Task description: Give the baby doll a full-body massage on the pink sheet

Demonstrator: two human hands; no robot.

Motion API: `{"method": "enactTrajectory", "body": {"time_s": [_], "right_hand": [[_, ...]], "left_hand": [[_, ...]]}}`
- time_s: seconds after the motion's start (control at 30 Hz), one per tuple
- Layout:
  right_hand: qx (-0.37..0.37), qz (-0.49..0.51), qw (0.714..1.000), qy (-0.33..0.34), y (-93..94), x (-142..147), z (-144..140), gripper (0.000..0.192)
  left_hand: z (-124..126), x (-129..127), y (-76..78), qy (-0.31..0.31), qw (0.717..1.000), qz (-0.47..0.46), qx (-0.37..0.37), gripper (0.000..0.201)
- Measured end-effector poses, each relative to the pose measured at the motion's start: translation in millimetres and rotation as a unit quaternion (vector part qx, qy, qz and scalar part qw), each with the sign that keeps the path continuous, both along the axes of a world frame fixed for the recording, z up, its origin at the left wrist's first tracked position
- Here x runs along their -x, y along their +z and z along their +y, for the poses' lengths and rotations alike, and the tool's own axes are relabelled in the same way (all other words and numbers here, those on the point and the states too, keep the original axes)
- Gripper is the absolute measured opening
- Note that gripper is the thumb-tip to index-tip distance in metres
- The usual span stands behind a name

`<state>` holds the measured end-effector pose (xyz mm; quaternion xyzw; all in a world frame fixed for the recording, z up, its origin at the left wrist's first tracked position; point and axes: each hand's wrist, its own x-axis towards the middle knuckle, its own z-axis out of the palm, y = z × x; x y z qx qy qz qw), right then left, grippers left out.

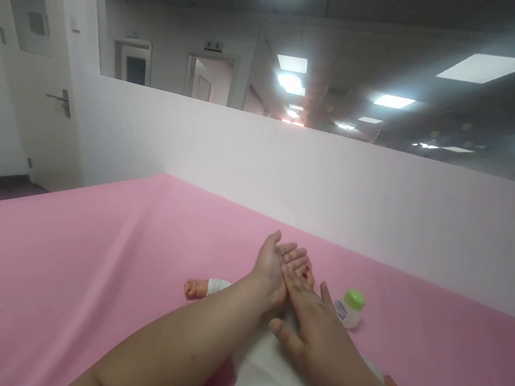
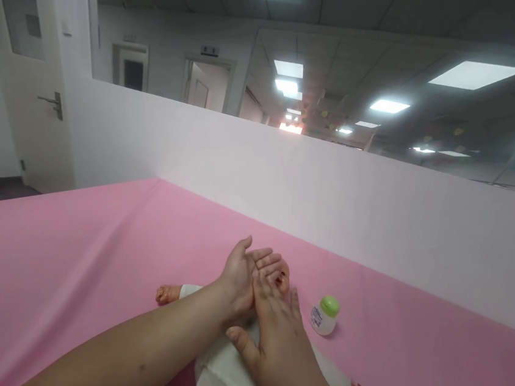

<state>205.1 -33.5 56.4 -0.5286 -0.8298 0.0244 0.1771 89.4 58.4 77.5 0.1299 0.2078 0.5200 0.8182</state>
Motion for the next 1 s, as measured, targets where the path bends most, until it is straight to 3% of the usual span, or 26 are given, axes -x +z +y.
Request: {"method": "enactTrajectory", "body": {"time_s": [0.13,0.3,0.43,0.63,0.87,1.0], "right_hand": [[0.05,0.036,0.998,0.024,9.4,8.8,-15.9,0.091],[0.084,0.071,0.993,0.054,14.3,17.0,-29.8,0.104],[0.061,0.087,0.993,0.059,8.5,13.2,-21.4,0.108],[0.046,0.041,0.998,0.005,1.3,1.0,-2.3,0.108],[0.037,0.02,0.999,-0.023,4.6,8.1,-5.1,0.094],[0.056,0.045,0.997,-0.016,11.0,17.7,-19.0,0.095]], "left_hand": [[5.0,10.1,2.1,0.033,0.999,0.017,0.007,0.054],[-3.1,3.2,-3.6,-0.011,1.0,-0.011,-0.006,0.062],[-16.9,-9.1,-8.1,-0.061,0.998,-0.021,-0.01,0.061],[-29.5,-19.2,-10.6,-0.101,0.995,0.009,0.018,0.053],[-14.0,-3.4,-7.3,-0.071,0.997,-0.011,-0.042,0.051],[-4.0,6.8,-4.6,-0.018,1.0,0.018,-0.01,0.056]]}}
